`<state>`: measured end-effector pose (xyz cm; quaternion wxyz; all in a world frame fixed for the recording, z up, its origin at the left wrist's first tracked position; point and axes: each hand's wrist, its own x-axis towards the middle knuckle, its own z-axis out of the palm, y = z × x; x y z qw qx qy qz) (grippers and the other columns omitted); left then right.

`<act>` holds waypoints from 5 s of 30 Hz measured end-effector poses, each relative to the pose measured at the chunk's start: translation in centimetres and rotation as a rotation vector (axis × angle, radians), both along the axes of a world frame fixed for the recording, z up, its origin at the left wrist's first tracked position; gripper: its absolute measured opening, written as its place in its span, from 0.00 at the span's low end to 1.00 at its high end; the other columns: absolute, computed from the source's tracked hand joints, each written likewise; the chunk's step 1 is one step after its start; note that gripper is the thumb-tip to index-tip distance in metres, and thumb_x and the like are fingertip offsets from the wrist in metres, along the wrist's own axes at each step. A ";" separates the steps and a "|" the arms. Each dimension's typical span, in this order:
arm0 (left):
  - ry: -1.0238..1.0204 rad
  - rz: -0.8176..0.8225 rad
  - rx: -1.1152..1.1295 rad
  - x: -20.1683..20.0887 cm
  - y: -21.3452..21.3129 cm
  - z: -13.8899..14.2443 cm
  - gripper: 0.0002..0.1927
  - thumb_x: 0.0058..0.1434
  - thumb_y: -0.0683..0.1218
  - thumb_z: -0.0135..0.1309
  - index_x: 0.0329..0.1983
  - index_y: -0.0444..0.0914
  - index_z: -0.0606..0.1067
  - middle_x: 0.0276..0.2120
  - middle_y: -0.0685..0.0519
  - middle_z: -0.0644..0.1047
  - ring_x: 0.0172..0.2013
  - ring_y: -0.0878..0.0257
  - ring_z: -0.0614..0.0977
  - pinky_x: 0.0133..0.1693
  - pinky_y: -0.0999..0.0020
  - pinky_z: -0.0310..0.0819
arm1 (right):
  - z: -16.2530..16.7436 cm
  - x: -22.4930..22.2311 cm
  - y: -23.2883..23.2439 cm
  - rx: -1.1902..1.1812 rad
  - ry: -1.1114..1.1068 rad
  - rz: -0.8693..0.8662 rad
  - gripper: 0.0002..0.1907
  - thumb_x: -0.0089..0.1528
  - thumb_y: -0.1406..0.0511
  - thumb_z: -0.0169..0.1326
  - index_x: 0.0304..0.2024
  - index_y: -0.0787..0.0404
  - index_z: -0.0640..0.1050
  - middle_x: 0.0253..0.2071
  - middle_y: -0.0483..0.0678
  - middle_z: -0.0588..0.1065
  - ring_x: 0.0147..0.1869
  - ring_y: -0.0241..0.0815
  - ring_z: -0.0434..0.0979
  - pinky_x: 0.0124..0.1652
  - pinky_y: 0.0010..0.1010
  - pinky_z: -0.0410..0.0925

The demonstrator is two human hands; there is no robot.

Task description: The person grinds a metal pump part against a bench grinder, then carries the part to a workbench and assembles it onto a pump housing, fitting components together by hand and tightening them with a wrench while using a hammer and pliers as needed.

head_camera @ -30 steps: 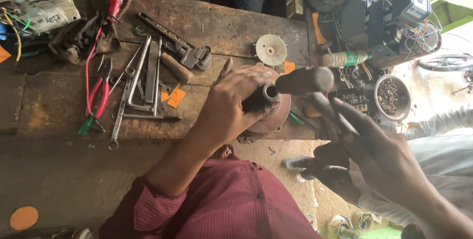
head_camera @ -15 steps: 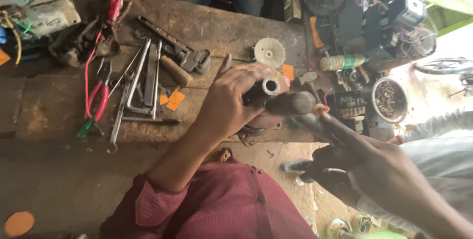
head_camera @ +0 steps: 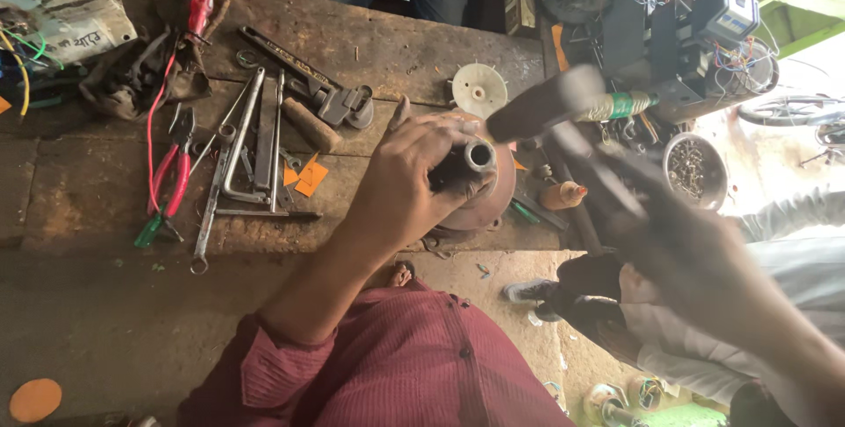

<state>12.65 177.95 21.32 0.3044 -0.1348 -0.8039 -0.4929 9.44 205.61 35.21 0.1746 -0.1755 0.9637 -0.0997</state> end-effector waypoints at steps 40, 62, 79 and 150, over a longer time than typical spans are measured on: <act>-0.239 -0.031 0.326 -0.5 0.5 0.2 0.22 0.79 0.56 0.42 0.61 0.34 0.65 0.54 0.48 0.81 0.51 0.59 0.85 0.54 0.66 0.77 | -29.9 -6.7 5.0 -0.329 0.598 -0.052 0.33 0.61 0.64 0.60 0.69 0.60 0.68 0.54 0.66 0.71 0.56 0.68 0.74 0.52 0.48 0.71; -0.838 -0.147 1.185 -0.3 3.7 -7.7 0.27 0.68 0.61 0.46 0.60 0.37 0.70 0.49 0.48 0.76 0.47 0.58 0.78 0.49 0.58 0.74 | -13.9 -0.9 -3.3 -0.582 0.482 0.171 0.66 0.41 0.53 0.78 0.74 0.66 0.58 0.73 0.61 0.60 0.79 0.63 0.59 0.75 0.51 0.57; -1.095 -0.072 0.202 2.3 5.5 -13.7 0.42 0.70 0.66 0.42 0.72 0.30 0.55 0.61 0.29 0.65 0.62 0.35 0.65 0.61 0.49 0.59 | -34.3 2.7 -0.4 -1.380 -0.498 -0.280 0.74 0.46 0.67 0.75 0.83 0.54 0.39 0.75 0.52 0.55 0.81 0.49 0.56 0.76 0.40 0.55; -0.574 0.493 -0.514 1.6 2.6 -26.4 0.17 0.82 0.55 0.40 0.57 0.43 0.76 0.58 0.49 0.75 0.67 0.45 0.67 0.69 0.35 0.44 | -33.5 -25.2 11.3 -0.236 0.503 0.281 0.11 0.62 0.71 0.56 0.48 0.63 0.79 0.43 0.55 0.75 0.51 0.59 0.75 0.51 0.45 0.70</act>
